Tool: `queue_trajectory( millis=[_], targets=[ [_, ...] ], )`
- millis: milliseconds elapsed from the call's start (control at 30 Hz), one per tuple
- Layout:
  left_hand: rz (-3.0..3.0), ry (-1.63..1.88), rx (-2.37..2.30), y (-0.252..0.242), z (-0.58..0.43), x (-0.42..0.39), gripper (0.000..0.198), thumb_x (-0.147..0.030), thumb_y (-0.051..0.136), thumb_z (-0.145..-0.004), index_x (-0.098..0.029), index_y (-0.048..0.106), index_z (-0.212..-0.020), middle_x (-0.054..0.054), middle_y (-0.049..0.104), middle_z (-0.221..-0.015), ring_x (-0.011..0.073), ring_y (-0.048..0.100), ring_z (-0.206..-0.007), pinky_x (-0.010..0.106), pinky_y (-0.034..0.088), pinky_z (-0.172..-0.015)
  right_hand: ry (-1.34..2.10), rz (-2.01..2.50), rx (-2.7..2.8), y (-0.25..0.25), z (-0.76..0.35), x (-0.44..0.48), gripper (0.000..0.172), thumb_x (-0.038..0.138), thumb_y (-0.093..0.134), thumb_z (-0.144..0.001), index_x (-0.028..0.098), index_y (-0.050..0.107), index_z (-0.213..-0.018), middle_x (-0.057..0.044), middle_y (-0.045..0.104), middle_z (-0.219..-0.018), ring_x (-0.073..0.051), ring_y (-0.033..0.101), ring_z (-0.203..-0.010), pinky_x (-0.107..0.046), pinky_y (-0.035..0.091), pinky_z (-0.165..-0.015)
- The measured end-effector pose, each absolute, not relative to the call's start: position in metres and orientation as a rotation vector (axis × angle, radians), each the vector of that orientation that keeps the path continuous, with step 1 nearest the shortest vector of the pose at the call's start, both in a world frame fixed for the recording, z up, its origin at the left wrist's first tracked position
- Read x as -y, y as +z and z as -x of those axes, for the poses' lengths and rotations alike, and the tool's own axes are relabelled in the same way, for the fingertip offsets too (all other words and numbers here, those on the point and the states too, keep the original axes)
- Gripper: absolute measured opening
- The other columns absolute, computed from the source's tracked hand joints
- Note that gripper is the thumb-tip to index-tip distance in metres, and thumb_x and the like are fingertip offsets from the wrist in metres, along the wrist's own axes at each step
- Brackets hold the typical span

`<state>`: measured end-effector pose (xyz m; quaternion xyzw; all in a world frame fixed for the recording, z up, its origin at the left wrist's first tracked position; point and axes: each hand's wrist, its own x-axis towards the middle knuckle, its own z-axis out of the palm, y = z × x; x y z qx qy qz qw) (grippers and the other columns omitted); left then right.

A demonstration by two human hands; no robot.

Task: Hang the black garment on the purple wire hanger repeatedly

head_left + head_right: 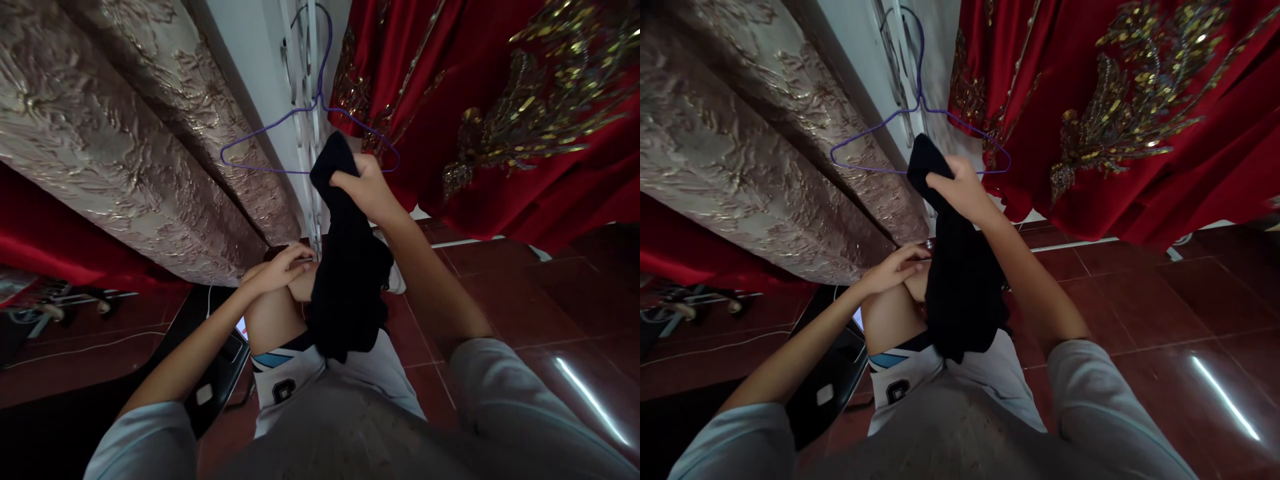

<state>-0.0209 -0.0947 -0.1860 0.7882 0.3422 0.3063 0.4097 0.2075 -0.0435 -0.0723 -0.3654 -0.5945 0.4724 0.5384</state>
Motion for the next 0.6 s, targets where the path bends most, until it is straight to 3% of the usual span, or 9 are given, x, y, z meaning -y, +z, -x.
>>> queue_trajectory(
  millis=[100,167,233,367,467,567,600],
  targets=[
    [-1.856,1.119,-0.934,-0.171,0.022,0.093,0.056,-0.031,0.082,-0.080,-0.024,0.061,-0.132,0.013,0.064,-0.131,0.0273,0.062,-0.125,0.041,0.051,-0.109,1.320,0.840,1.602,-0.069,-0.194,0.046,0.015,-0.001,0.067,-0.073,0.012,0.062,-0.068,0.001,0.054,-0.066,-0.009,0.052,-0.063,-0.018,0.040,-0.052],
    [-1.834,1.073,-0.911,-0.161,0.020,0.090,0.049,-0.032,0.082,-0.079,-0.022,0.065,-0.124,0.011,0.068,-0.121,0.0271,0.067,-0.114,0.039,0.054,-0.102,1.431,0.850,1.679,-0.067,-0.190,0.052,0.012,0.000,0.068,-0.073,0.011,0.065,-0.070,0.001,0.058,-0.066,-0.009,0.053,-0.061,-0.018,0.042,-0.051],
    [-1.958,0.842,-0.901,-0.157,0.021,0.088,0.025,-0.034,0.075,-0.085,-0.019,0.071,-0.105,0.008,0.071,-0.101,0.0250,0.069,-0.094,0.037,0.057,-0.091,1.396,0.879,1.639,-0.066,-0.193,0.048,0.009,0.003,0.068,-0.076,0.011,0.065,-0.073,0.001,0.058,-0.067,-0.010,0.056,-0.062,-0.019,0.045,-0.053],
    [-2.304,0.336,-1.002,-0.173,0.041,0.086,0.015,-0.033,0.065,-0.088,-0.020,0.067,-0.081,0.005,0.066,-0.072,0.0212,0.064,-0.066,0.031,0.055,-0.074,0.995,0.859,1.494,-0.082,-0.202,0.007,0.007,0.012,0.064,-0.085,0.014,0.068,-0.090,0.000,0.067,-0.091,-0.017,0.067,-0.093,-0.033,0.058,-0.083],
    [-2.400,0.213,-1.174,-0.184,0.068,0.083,0.013,-0.030,0.060,-0.090,-0.020,0.066,-0.087,0.008,0.068,-0.075,0.0227,0.066,-0.069,0.030,0.053,-0.073,0.798,0.869,1.523,-0.116,-0.196,-0.028,0.015,0.017,0.068,-0.085,0.018,0.068,-0.100,-0.004,0.070,-0.108,-0.021,0.064,-0.113,-0.038,0.054,-0.102],
    [-2.495,0.199,-1.282,-0.179,0.098,0.079,0.020,-0.024,0.051,-0.094,-0.019,0.064,-0.108,0.009,0.071,-0.091,0.0232,0.068,-0.079,0.032,0.054,-0.077,0.807,0.958,1.469,-0.151,-0.191,-0.045,0.006,0.024,0.064,-0.089,0.018,0.064,-0.088,-0.005,0.067,-0.090,-0.022,0.066,-0.099,-0.041,0.058,-0.094],
    [-2.527,0.197,-1.306,-0.173,0.108,0.078,0.020,-0.021,0.048,-0.093,-0.018,0.062,-0.107,0.008,0.071,-0.092,0.0227,0.068,-0.081,0.033,0.055,-0.080,0.787,0.991,1.429,-0.159,-0.195,-0.045,0.013,0.027,0.062,-0.090,0.020,0.061,-0.080,-0.004,0.064,-0.081,-0.022,0.066,-0.091,-0.041,0.059,-0.087]
  ],
)
